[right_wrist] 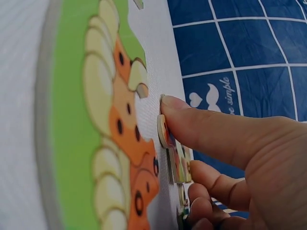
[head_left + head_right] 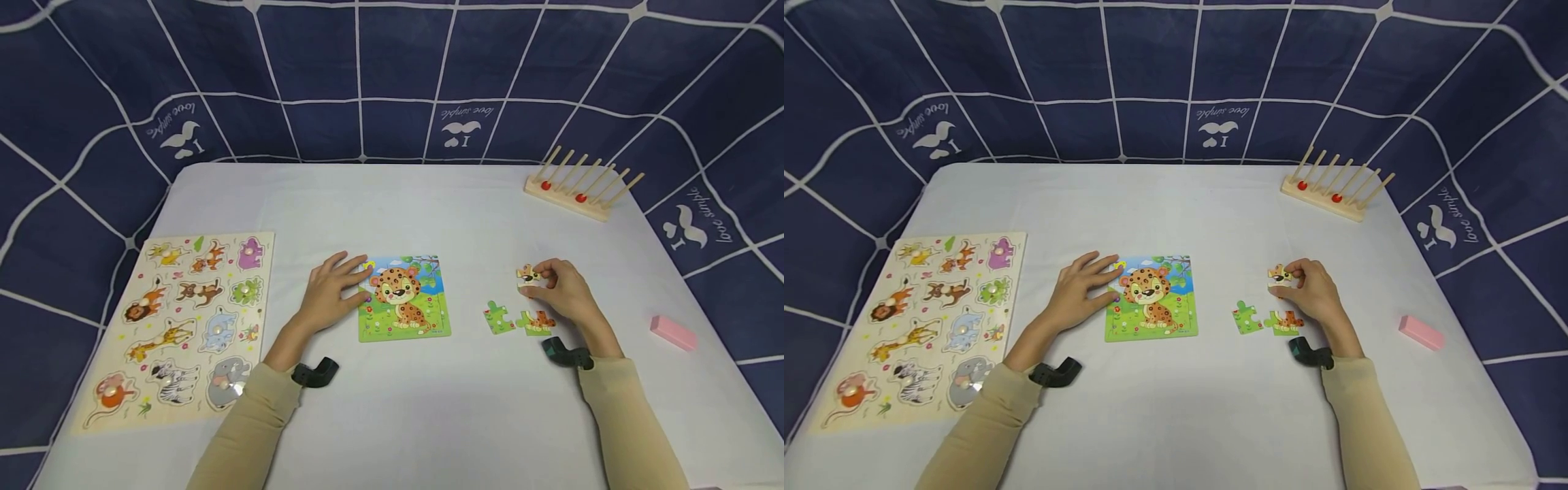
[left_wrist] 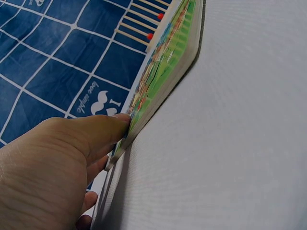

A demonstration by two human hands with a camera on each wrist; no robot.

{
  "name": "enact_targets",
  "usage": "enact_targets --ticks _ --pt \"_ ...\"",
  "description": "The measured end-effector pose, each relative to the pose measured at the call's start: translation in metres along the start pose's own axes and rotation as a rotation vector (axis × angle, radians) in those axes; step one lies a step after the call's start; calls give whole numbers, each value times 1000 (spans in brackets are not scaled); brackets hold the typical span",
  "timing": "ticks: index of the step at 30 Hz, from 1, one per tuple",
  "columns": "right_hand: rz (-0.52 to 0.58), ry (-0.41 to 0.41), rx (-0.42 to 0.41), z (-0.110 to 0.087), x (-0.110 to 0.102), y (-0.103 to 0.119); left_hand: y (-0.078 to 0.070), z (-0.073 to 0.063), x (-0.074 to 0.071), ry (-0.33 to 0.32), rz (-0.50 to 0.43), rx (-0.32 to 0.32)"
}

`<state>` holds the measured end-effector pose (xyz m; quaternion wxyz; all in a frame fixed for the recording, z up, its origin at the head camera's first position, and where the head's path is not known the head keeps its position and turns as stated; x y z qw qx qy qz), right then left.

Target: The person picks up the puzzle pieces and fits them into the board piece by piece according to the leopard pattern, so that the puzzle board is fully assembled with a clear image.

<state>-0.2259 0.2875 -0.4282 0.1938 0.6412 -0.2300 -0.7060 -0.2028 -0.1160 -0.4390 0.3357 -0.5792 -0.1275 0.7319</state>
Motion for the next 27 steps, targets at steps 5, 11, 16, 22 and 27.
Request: enact_targets --ticks 5,11,16,22,27 --pt "11 -17 10 -2 -2 2 0 -1 0 -3 5 5" --pt "33 -80 14 -1 -8 4 0 -1 -1 -8 5 5" --pt "98 -69 36 -1 -16 7 -1 1 0 -11 3 13" --pt "237 -73 114 1 -23 14 0 1 0 -15 4 9" --pt "362 -14 99 2 -6 38 -1 0 0 -17 7 9"
Point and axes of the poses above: each hand's wrist, its own z-axis towards the middle knuckle, its own x-axis out of the palm, y = z × x, the point moved 8 cm from there along z, towards the middle knuckle, and after that the axes turned 13 degrees about -y, right-handed, at the moved point
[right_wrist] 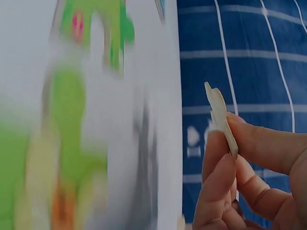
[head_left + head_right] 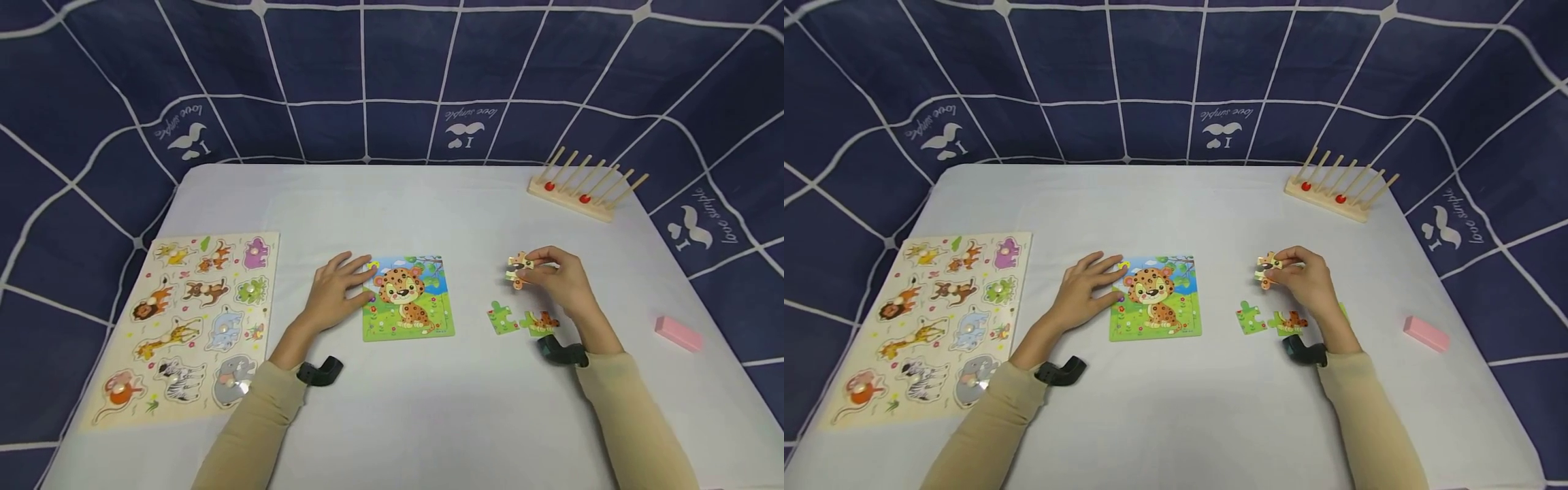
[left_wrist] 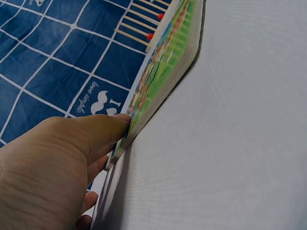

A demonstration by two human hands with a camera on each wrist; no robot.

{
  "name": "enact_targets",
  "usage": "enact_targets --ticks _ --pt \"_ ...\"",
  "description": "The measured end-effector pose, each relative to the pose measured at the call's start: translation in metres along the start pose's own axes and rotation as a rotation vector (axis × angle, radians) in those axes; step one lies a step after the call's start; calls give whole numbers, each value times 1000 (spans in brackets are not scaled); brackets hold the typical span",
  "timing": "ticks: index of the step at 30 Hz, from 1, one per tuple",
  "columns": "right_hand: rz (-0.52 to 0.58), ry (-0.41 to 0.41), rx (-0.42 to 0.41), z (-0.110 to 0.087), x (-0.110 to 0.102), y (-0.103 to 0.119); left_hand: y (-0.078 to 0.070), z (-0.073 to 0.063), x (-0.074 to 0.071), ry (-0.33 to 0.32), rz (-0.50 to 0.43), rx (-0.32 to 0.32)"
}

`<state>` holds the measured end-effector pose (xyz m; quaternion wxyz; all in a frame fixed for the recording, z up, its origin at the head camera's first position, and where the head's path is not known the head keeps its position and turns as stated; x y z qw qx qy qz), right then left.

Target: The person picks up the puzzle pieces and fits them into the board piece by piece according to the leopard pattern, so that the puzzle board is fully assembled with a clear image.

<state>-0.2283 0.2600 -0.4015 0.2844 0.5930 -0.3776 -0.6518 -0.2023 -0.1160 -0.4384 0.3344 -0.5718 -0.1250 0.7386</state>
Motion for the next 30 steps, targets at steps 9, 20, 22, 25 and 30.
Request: enact_targets --ticks 9,20,22,25,30 --pt "36 164 -49 -8 81 42 1 0 1 -3 7 -5" --pt "30 237 -164 -26 141 80 -3 1 2 -20 17 -27" --pt "12 241 -189 -29 146 83 -4 1 2 -22 18 -33" --pt "3 236 -209 -32 152 86 -4 2 1 -26 19 -40" --pt "-4 228 -222 -34 160 87 -2 1 0 -35 5 -54"
Point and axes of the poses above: each hand's wrist, its own z-axis towards the middle knuckle, its own x-axis out of the palm, y = z × x, the point moved 8 cm from there along z, towards the middle knuckle, and after that the axes turned 13 degrees about -y, right-handed, at the moved point
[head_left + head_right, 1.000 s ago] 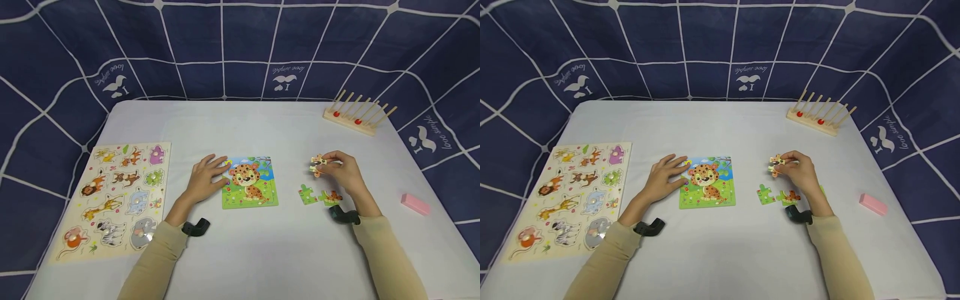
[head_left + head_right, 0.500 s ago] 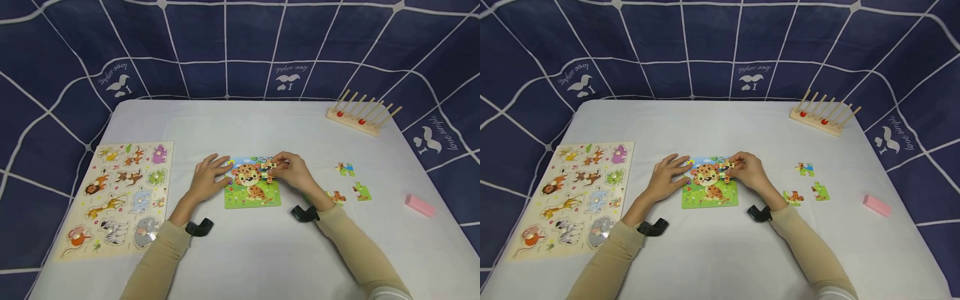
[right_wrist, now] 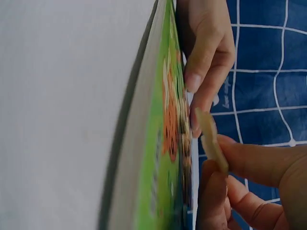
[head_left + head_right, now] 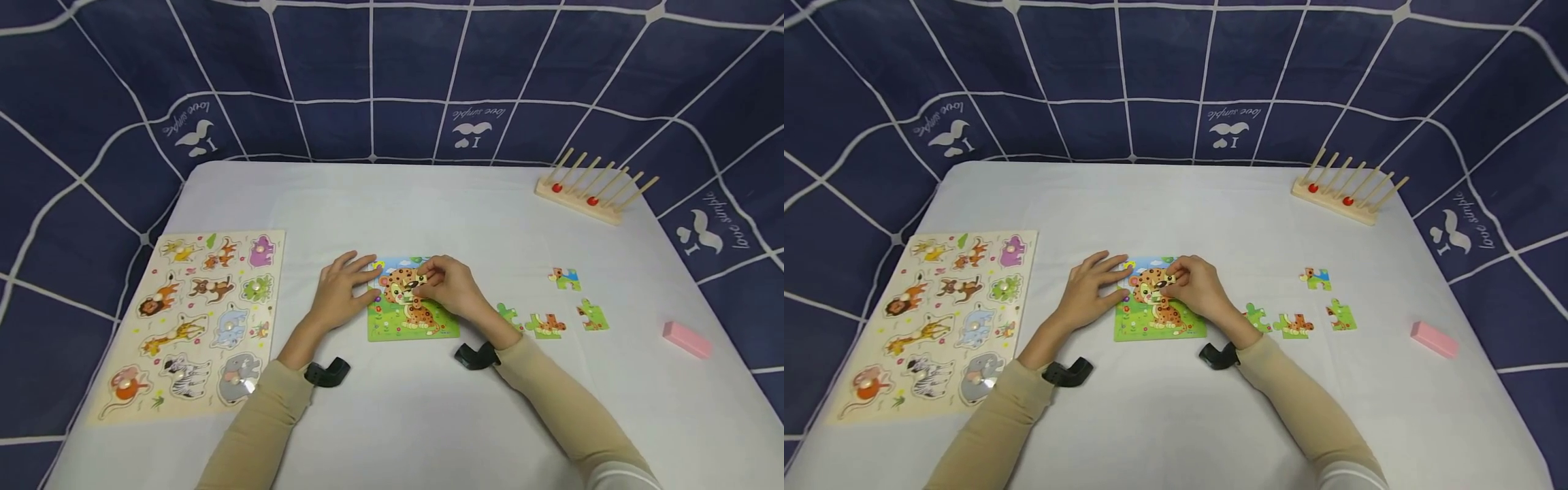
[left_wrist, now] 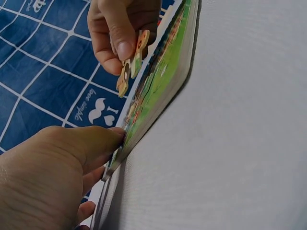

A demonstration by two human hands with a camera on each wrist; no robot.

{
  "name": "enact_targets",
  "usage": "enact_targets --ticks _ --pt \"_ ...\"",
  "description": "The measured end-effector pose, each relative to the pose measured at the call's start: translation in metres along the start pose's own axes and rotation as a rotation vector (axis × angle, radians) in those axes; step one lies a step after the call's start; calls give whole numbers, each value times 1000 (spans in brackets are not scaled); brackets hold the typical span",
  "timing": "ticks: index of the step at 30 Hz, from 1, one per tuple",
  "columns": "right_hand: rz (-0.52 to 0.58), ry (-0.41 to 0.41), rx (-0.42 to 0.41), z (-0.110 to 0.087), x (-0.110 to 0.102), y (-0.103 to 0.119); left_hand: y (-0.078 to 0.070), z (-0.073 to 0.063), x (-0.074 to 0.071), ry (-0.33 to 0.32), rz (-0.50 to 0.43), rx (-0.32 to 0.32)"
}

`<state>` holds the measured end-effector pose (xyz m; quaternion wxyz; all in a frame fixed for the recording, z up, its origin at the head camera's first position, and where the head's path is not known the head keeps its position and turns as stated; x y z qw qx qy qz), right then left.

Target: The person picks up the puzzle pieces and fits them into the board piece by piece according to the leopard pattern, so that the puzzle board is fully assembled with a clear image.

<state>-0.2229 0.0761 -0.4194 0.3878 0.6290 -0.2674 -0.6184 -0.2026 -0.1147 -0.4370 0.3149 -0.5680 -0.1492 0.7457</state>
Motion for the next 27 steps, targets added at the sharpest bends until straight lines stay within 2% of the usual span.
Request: enact_targets --ticks 12,17,27 --pt "-55 -16 -84 -1 11 5 3 -1 -2 -8 -7 -12" --pt "-85 -21 -138 -2 11 7 3 0 -2 -12 -8 -8" --pt "-118 -33 -182 -4 9 9 3 0 0 -15 -13 6"
Point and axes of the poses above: each hand's wrist, its own z-axis towards the middle knuckle, its own x-axis out of the palm, y = z × x, the point moved 8 cm from there along z, towards the middle knuckle, and after that the axes turned 13 degrees about -y, right-handed, at the moved point
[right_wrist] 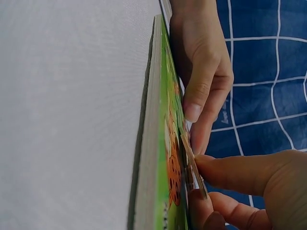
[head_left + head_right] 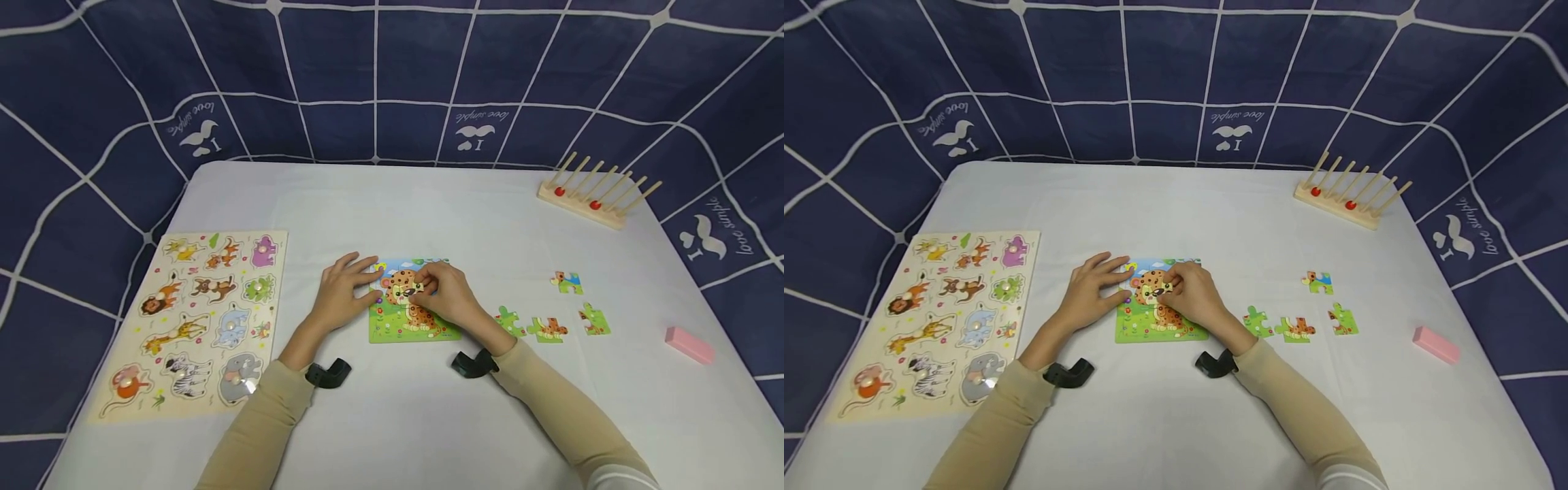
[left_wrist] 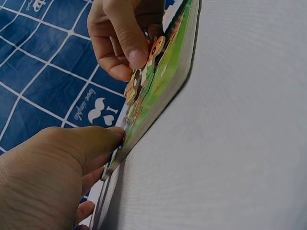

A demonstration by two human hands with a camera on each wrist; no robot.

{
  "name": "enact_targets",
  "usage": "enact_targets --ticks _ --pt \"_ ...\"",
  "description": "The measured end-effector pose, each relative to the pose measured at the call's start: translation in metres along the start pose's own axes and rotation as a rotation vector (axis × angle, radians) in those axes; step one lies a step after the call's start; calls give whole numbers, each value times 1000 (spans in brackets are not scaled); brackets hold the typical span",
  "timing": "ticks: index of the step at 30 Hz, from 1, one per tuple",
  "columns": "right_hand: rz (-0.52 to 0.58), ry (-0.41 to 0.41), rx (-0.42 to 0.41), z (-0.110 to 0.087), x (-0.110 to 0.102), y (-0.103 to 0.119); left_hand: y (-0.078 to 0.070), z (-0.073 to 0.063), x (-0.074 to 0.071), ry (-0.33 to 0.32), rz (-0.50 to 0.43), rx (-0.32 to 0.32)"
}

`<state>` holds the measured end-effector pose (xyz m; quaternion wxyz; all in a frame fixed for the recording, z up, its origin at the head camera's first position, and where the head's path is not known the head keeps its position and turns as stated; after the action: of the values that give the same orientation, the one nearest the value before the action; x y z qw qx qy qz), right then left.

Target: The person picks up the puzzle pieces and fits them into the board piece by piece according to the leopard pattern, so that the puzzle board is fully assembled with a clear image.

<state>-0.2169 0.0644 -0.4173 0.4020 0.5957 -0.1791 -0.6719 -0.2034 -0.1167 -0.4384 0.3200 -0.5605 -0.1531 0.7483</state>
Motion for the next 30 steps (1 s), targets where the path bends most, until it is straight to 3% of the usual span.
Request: enact_targets --ticks 9,17,30 --pt "-42 5 0 -2 0 2 0 0 0 3 0 -11" --pt "-107 -22 -68 -2 3 5 0 1 0 -2 4 -3" --pt "-124 -3 -88 -3 5 6 -1 0 -1 -4 6 -4"
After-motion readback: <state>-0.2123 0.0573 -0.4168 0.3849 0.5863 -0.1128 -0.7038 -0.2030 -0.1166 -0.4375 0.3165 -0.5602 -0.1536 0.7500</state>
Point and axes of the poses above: each hand's wrist, its own z-axis towards the middle knuckle, its own x-axis out of the palm, y = z × x, the point moved 8 cm from there along z, towards the middle knuckle, and after that the axes turned 13 degrees about -y, right-handed, at the moved point
